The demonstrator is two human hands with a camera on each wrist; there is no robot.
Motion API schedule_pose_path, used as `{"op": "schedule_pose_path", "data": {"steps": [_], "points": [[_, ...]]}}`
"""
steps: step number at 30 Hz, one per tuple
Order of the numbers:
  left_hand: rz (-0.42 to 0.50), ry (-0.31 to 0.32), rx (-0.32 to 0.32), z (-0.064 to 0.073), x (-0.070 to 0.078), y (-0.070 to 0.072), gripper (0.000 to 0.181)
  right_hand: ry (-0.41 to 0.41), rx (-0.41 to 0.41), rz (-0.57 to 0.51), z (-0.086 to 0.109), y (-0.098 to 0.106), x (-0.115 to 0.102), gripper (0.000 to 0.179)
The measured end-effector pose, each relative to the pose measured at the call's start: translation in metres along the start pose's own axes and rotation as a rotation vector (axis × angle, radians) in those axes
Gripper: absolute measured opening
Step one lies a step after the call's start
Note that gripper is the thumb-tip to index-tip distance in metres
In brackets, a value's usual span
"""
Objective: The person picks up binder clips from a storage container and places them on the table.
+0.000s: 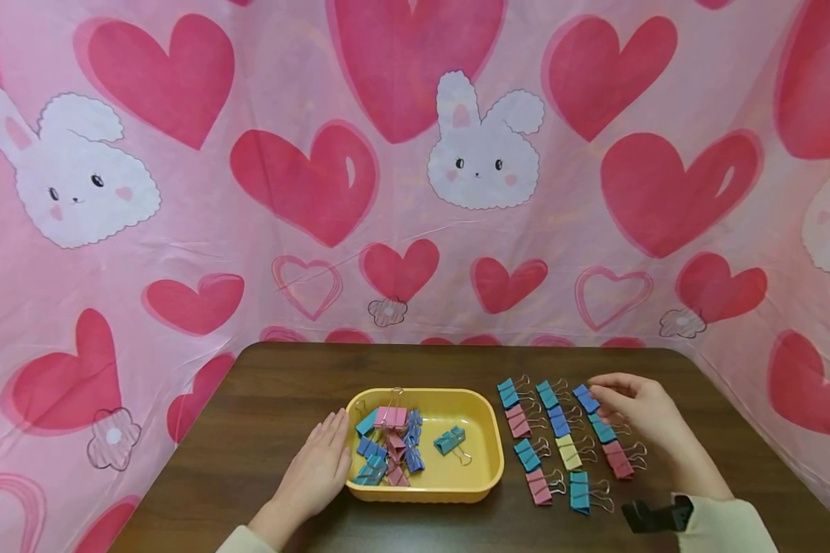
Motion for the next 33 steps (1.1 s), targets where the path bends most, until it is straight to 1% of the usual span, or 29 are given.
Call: {"op": "schedule_pose_path", "data": {"steps": [3, 6, 11, 13, 17, 20, 23, 27, 33], "points": [[0.004, 0.008, -0.010, 0.000, 0.000, -0.001, 0.050, 0.041, -0.051, 0.022, -0.008, -0.021, -0.019, 0.037], [0.006, 0.011, -0.016, 0.000, 0.000, -0.001, 0.051, 0.057, -0.109, 0.018, -0.016, -0.043, -0.033, 0.035], [0.001, 0.006, -0.010, 0.000, 0.000, 0.001, 0.050, 0.114, -0.203, 0.003, -0.027, -0.080, -0.051, 0.031], [-0.003, 0.004, -0.004, 0.000, 0.000, 0.001, 0.050, 0.120, -0.229, 0.003, -0.032, -0.095, -0.055, 0.029], [-0.002, -0.002, 0.000, 0.000, 0.001, 0.001, 0.049, 0.111, -0.281, -0.011, -0.040, -0.128, -0.056, 0.024], [0.001, 0.001, -0.007, 0.000, 0.000, 0.000, 0.049, 0.117, -0.335, -0.035, -0.045, -0.152, -0.054, 0.021], [0.003, 0.008, -0.016, 0.000, 0.000, -0.001, 0.050, 0.115, -0.375, -0.054, -0.048, -0.172, -0.052, 0.020], [0.001, 0.006, -0.010, 0.000, 0.000, -0.001, 0.050, 0.099, -0.391, -0.076, -0.051, -0.190, -0.047, 0.018], [-0.001, -0.006, 0.006, 0.000, 0.001, 0.001, 0.049, 0.086, -0.405, -0.087, -0.053, -0.214, -0.039, 0.020]]}}
Point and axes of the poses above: each hand's wrist, its own z-axis away from the middle knuckle, its own y-axis out of the back of the hand, x = y × z, the point moved 5 cm from there along -z, towards the middle knuckle, and after that the axes turned 9 degrees about -x, right-handed, at the moved point
